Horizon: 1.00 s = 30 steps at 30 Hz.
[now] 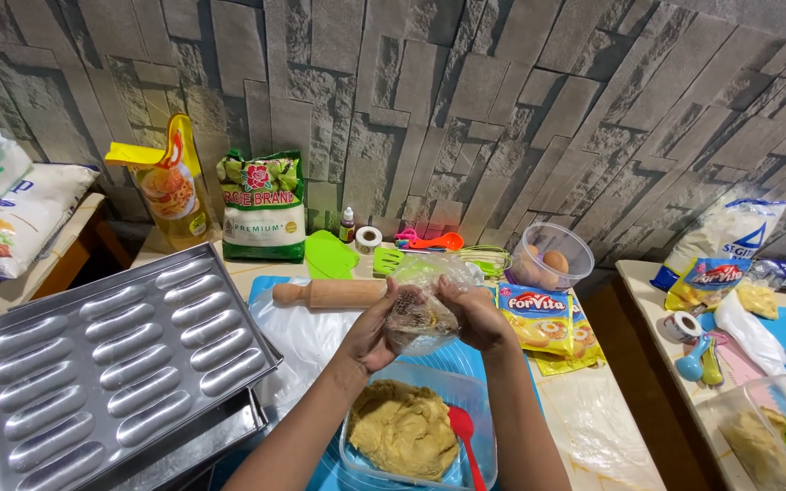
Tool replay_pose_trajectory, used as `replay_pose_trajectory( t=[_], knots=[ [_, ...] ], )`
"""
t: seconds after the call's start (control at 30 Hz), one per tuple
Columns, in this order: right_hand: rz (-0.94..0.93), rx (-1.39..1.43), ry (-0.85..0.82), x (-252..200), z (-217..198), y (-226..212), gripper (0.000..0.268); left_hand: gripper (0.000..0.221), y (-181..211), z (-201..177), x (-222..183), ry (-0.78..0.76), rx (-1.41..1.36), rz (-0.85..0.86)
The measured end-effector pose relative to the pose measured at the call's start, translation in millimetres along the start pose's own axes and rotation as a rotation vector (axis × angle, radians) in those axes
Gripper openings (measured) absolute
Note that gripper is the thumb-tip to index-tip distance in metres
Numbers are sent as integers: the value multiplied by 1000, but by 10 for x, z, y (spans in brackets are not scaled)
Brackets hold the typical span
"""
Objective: Filling a plastic piping bag with dough using a spatula in a bakery setting.
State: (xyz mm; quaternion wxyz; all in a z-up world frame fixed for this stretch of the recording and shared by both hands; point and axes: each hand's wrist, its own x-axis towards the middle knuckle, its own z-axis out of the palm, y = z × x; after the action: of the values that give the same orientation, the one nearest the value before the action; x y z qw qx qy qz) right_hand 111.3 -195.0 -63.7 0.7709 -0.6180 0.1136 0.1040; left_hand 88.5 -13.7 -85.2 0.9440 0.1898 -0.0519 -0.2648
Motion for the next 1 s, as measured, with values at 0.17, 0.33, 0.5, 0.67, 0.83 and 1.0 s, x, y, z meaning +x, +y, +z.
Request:
replay_pose_trajectory(
  t=[0.17,0.33,0.5,0.67,0.83,1.0],
  knots=[
    [-25,149,-204,-153,2,-80,26,43,117,173,-92,77,-16,-42],
    [67,335,-347,378,-381,138,19,42,257,568,-274,103,24,-142],
    [33,398,-271,607,-554,268,19,45,323,690,-311,-20,17,-255],
    [-39,428,-259,479,-553,262,15,32,241,473,-301,-117,92,-191],
    [-105,356,-201,34,-210,-128,16,19,121,343,-241,-117,151,-129],
    [-130,243,-152,-147,-1,-254,20,28,131,189,-129,-105,103,-42]
  ],
)
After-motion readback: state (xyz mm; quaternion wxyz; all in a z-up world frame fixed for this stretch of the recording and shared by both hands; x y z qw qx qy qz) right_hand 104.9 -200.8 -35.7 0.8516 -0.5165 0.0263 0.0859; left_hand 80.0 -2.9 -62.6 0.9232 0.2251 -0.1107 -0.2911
